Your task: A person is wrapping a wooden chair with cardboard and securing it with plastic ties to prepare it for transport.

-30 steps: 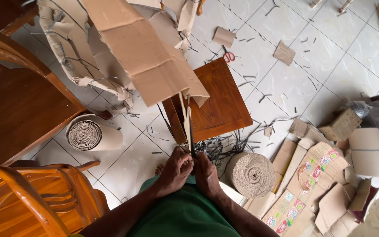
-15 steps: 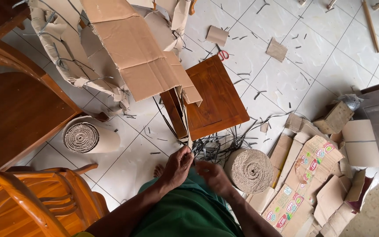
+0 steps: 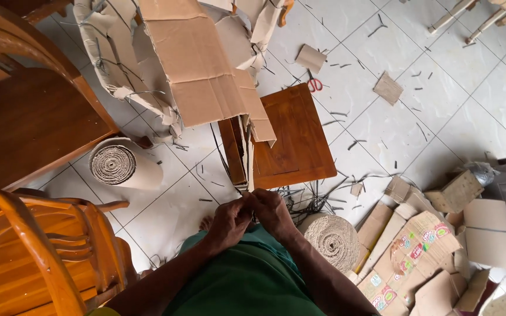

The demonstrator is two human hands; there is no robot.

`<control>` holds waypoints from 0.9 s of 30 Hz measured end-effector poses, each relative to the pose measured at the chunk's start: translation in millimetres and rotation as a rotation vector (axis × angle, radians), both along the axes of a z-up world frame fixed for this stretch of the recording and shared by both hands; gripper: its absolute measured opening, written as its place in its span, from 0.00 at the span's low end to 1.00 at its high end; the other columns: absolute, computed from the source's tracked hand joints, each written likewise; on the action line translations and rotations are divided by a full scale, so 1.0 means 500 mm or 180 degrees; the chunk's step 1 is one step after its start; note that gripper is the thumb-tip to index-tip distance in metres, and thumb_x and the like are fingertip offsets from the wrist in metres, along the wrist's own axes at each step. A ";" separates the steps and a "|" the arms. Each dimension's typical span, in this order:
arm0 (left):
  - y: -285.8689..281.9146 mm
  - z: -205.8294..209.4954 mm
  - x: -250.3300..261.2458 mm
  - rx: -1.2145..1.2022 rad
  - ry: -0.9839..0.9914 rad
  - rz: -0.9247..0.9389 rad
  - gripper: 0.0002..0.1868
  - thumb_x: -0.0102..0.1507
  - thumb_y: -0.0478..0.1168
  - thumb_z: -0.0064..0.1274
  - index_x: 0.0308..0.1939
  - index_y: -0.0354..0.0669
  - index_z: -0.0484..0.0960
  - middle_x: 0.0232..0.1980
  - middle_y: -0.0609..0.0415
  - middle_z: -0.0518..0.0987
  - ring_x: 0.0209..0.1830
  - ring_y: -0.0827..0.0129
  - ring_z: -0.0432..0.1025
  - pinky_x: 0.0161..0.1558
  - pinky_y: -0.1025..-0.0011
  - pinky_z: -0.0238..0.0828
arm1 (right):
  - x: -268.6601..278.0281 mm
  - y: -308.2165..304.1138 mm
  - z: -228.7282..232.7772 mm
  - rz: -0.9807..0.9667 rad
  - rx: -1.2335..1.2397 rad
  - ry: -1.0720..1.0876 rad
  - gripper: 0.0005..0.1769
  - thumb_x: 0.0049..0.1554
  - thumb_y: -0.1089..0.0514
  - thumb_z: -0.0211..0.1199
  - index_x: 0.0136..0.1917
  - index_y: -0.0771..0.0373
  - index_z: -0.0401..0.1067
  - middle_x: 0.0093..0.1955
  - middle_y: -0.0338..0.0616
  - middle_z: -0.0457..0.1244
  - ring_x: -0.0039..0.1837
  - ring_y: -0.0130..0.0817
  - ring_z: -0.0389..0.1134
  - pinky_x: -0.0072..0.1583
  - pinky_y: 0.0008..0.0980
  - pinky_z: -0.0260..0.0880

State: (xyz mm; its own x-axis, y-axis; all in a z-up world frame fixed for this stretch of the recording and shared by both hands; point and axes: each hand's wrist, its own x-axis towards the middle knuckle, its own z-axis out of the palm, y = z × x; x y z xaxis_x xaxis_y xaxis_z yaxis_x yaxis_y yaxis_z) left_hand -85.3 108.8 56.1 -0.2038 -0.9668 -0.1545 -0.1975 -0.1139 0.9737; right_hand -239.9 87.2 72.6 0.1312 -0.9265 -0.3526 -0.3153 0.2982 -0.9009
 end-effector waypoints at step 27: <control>0.007 0.042 0.000 -0.0255 -0.0333 0.0460 0.11 0.73 0.43 0.39 0.55 0.40 0.66 0.22 0.46 0.80 0.26 0.51 0.79 0.36 0.58 0.73 | -0.028 0.022 -0.011 0.1096 -0.0413 -0.0152 0.15 0.67 0.54 0.52 0.40 0.59 0.72 0.26 0.46 0.66 0.30 0.44 0.68 0.38 0.37 0.70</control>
State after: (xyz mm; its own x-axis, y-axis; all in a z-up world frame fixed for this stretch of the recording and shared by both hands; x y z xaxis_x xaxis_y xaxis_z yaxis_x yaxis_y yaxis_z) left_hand -85.4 112.3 77.2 -0.0488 -0.9948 -0.0890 -0.2854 -0.0715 0.9557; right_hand -254.1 98.4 66.9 0.4565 -0.8619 -0.2209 -0.3338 0.0642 -0.9405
